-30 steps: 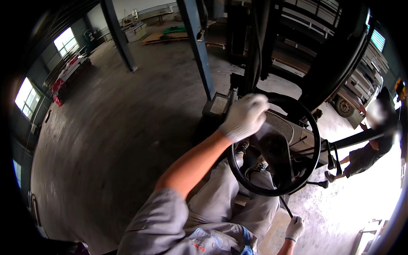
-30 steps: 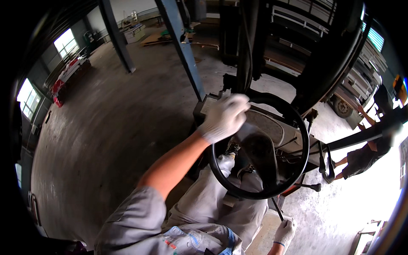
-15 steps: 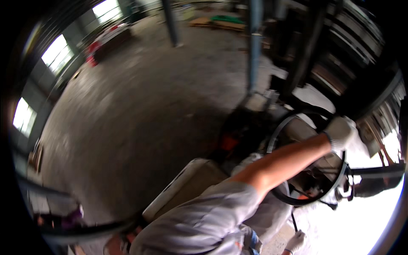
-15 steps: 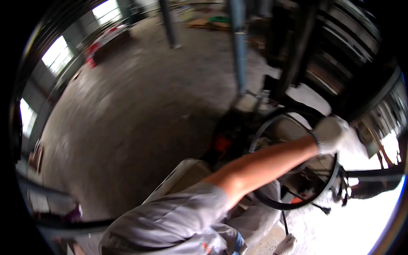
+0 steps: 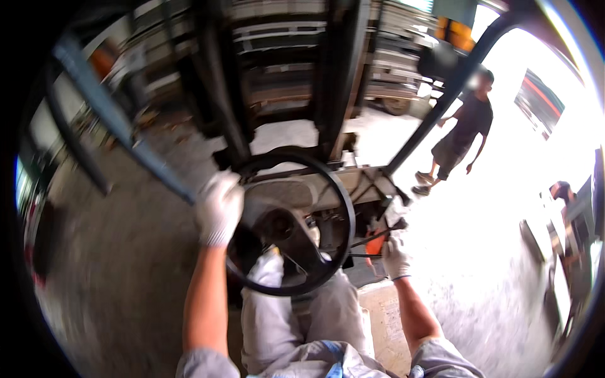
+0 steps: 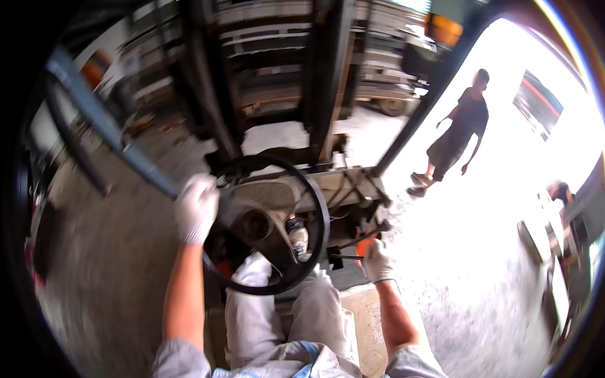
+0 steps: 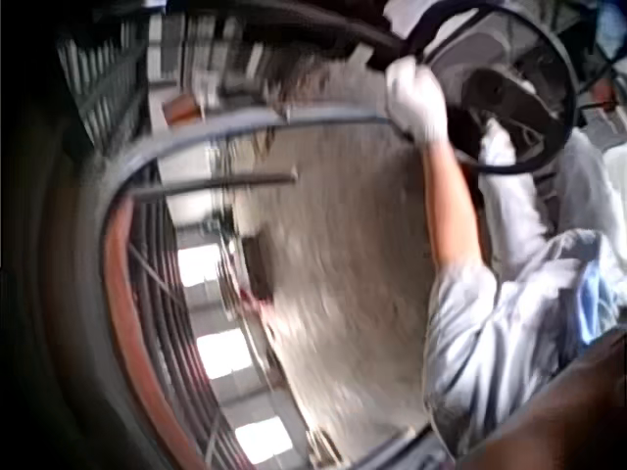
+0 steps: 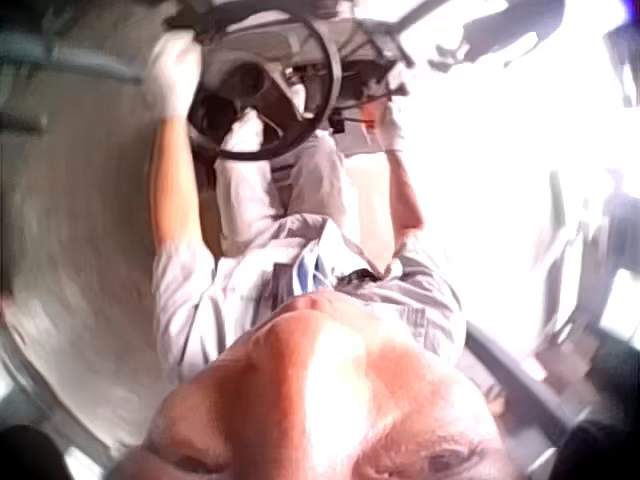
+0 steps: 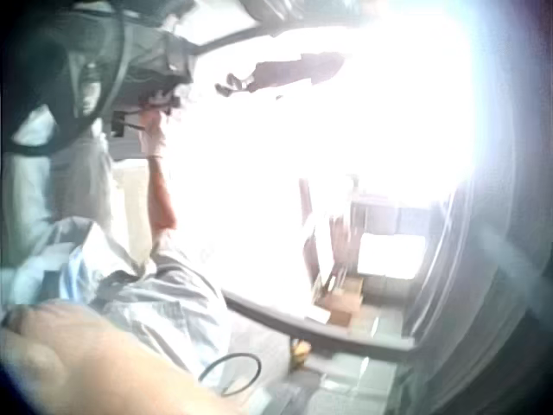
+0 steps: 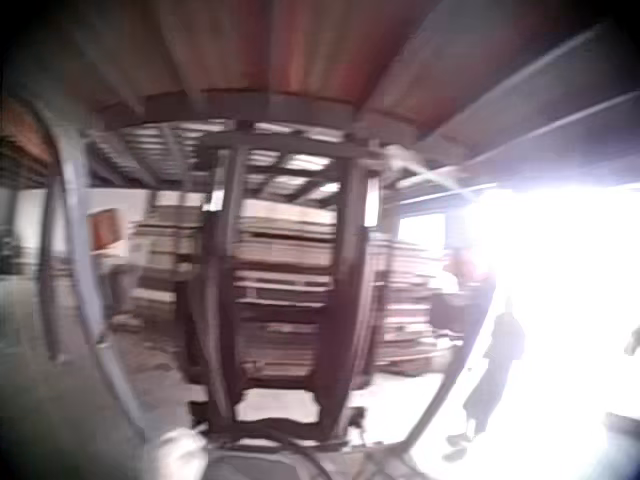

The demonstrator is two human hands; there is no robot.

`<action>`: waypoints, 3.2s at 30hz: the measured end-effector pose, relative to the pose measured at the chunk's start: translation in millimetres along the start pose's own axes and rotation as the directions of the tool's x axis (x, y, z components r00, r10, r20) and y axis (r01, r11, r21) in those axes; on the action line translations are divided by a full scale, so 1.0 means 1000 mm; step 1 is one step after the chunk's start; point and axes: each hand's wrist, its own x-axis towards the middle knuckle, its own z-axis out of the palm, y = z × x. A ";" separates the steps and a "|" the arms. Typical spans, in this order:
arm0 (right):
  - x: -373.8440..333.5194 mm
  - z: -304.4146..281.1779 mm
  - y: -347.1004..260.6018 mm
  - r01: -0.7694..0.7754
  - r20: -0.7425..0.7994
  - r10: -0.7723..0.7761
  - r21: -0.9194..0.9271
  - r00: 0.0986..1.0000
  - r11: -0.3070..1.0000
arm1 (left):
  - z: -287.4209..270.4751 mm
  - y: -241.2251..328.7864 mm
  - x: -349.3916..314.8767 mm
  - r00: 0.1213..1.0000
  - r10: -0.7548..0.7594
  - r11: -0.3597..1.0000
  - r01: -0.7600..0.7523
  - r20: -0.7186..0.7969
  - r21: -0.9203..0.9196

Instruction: The person drives a forklift around a warehouse, using the steering wheel and hand levers to navigate and control the vehicle.

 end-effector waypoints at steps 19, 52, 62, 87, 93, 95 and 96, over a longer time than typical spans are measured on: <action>0.045 -0.013 -0.046 -0.007 -0.159 0.008 0.009 0.987 1.000 | 0.075 0.036 0.090 0.987 0.137 0.984 -0.146 0.083 0.106; 0.033 0.056 -0.006 -0.047 -0.218 0.065 0.089 0.974 0.995 | -0.008 0.068 -0.149 0.993 0.093 0.962 -0.108 0.070 0.250; 0.032 0.084 0.022 -0.007 -0.237 0.032 0.107 0.971 0.994 | 0.025 0.078 -0.186 0.994 0.110 0.960 -0.109 0.009 0.257; 0.020 0.123 0.067 0.058 -0.288 -0.004 0.177 0.958 0.983 | 0.070 0.055 -0.174 0.988 0.094 0.951 -0.053 -0.122 0.303; 0.018 0.141 0.083 0.081 -0.312 -0.013 0.205 0.950 0.975 | 0.174 0.069 -0.067 0.963 0.161 0.959 -0.101 -0.216 0.264; 0.020 0.152 0.090 0.070 -0.284 -0.014 0.188 0.959 0.980 | 0.231 0.111 -0.061 0.985 0.089 0.995 -0.081 -0.149 0.061; 0.020 0.157 0.094 0.062 -0.283 -0.006 0.188 0.959 0.980 | 0.258 0.136 -0.069 0.995 0.076 0.996 -0.073 -0.065 0.056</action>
